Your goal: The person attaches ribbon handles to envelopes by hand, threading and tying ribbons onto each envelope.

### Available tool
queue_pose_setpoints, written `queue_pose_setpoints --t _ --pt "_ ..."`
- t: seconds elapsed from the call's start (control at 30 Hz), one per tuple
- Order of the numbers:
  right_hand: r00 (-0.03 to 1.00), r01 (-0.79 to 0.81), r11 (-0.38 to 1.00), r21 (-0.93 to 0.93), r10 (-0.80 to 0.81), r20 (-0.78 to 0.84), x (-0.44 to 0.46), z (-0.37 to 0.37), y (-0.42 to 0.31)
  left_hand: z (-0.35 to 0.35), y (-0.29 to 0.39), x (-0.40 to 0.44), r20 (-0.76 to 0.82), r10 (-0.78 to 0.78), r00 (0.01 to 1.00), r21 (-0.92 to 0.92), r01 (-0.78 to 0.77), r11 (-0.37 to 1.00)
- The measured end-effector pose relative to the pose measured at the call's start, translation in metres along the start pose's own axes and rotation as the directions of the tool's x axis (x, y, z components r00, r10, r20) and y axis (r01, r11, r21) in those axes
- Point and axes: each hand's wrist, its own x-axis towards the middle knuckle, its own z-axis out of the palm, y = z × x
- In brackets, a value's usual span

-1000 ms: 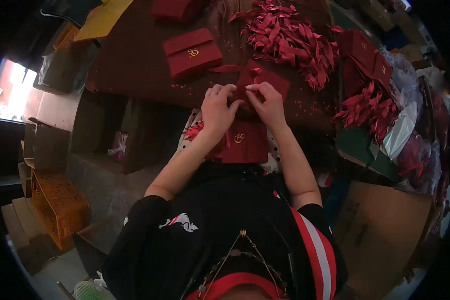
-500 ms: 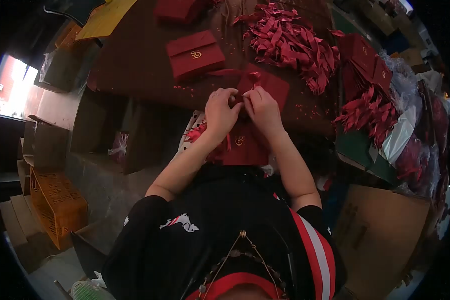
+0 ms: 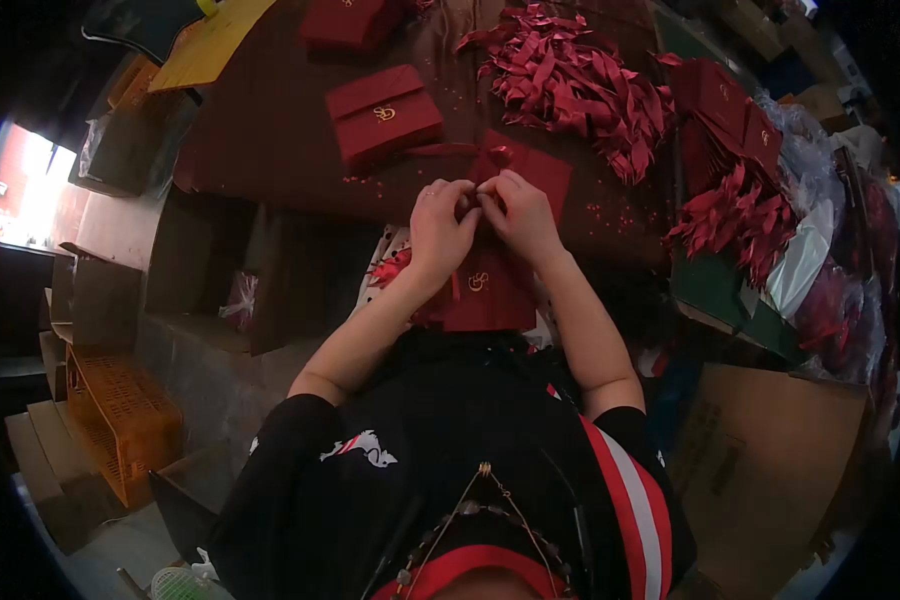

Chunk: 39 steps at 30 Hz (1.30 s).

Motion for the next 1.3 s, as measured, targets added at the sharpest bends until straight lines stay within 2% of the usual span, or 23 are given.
queue_pose_setpoints --t 0.07,0.13,0.2,0.23,0.27,0.37,0.47,0.5,0.6,0.67,0.7,0.73,0.8,0.87,0.93,0.97,1.0,1.03,1.07,1.13,1.2,1.23,1.3 --pt "1.000 0.001 0.996 -0.091 0.000 0.009 -0.003 0.003 -0.001 -0.001 0.000 0.000 -0.010 0.042 0.999 0.019 -0.042 0.999" --pt "0.999 0.008 0.999 -0.053 -0.010 -0.038 -0.004 0.003 0.003 -0.007 -0.002 0.003 -0.012 0.088 0.996 0.038 -0.087 0.995" --pt "0.997 0.020 1.000 -0.016 -0.021 -0.080 -0.004 -0.001 0.001 -0.020 -0.009 0.012 0.175 0.084 0.981 -0.160 -0.056 0.986" --pt "0.992 -0.111 0.992 0.065 0.114 -0.049 -0.002 -0.007 -0.005 -0.028 -0.010 0.016 0.309 -0.074 0.948 -0.294 0.170 0.941" --pt "0.970 -0.240 0.960 0.141 0.244 -0.009 0.000 -0.010 -0.009 -0.031 -0.013 0.019 0.310 -0.074 0.948 -0.292 0.169 0.941" --pt "0.979 -0.203 0.974 0.104 0.204 -0.004 -0.002 -0.004 0.000 -0.035 -0.012 0.030 0.322 -0.089 0.943 -0.028 0.103 0.994" --pt "0.983 -0.182 0.978 0.106 0.183 -0.002 -0.004 -0.006 0.004 -0.020 -0.025 0.037 0.313 0.024 0.949 0.039 -0.038 0.998" --pt "0.982 -0.189 0.974 0.128 0.190 0.008 -0.003 -0.008 0.005 -0.021 -0.023 0.037 0.310 0.026 0.950 0.038 -0.040 0.998" --pt "0.975 -0.218 0.952 0.216 0.222 0.005 -0.003 -0.015 0.007 -0.026 -0.016 0.032 0.225 0.120 0.967 0.074 -0.140 0.987" --pt "0.982 -0.180 0.967 0.178 0.188 -0.029 -0.004 -0.020 0.006 -0.040 -0.019 0.026 0.103 0.190 0.976 0.272 -0.211 0.939" --pt "0.987 -0.142 0.980 0.138 0.151 -0.059 -0.005 -0.022 0.006 -0.053 -0.028 0.025 0.041 0.122 0.992 0.287 -0.128 0.949" --pt "0.985 -0.147 0.979 0.142 0.157 -0.065 -0.007 -0.023 0.009 -0.068 -0.045 0.024 -0.054 0.159 0.986 0.302 -0.136 0.944" --pt "0.976 -0.192 0.945 0.263 0.213 -0.052 -0.007 -0.025 0.015 -0.089 -0.059 0.015 -0.023 0.065 0.998 0.380 -0.052 0.924" --pt "0.979 -0.190 0.955 0.226 0.202 -0.028 -0.007 -0.021 0.014 -0.089 -0.055 0.007 -0.039 0.082 0.996 0.365 -0.062 0.929" --pt "0.979 -0.173 0.938 0.301 0.197 -0.051 -0.005 -0.018 0.021 -0.091 -0.033 0.007 -0.023 0.066 0.998 0.363 -0.053 0.930" --pt "0.980 -0.168 0.940 0.297 0.191 -0.052 -0.004 -0.018 0.023 -0.089 -0.022 0.010 0.000 0.152 0.988 0.322 -0.144 0.936" --pt "0.941 -0.326 0.882 0.340 0.337 0.028 -0.002 -0.020 0.024 -0.085 -0.014 0.012 0.019 0.238 0.971 0.278 -0.233 0.932" --pt "0.877 -0.474 0.801 0.366 0.467 0.114 0.001 -0.023 0.025 -0.079 -0.013 0.011 0.117 0.294 0.949 0.224 -0.313 0.923" --pt "0.880 -0.468 0.807 0.361 0.461 0.113 0.006 -0.025 0.027 -0.072 -0.007 0.010 0.217 0.320 0.922 0.231 -0.367 0.901" --pt "0.914 -0.402 0.867 0.295 0.398 0.077 0.019 -0.030 0.028 -0.054 0.001 0.006 0.372 0.359 0.856 0.251 -0.466 0.848" --pt "0.979 -0.184 0.983 0.017 0.185 -0.086 0.036 -0.037 0.027 -0.029 -0.017 0.000 0.402 0.420 0.813 0.268 -0.544 0.795" --pt "0.983 -0.129 0.983 -0.128 0.111 -0.143 0.046 -0.039 0.027 -0.026 -0.012 -0.001 0.343 0.403 0.849 0.234 -0.493 0.838" --pt "0.984 -0.048 0.944 -0.325 -0.010 -0.175 0.063 -0.035 0.044 -0.025 -0.011 0.000 0.317 0.417 0.852 0.231 -0.495 0.837"
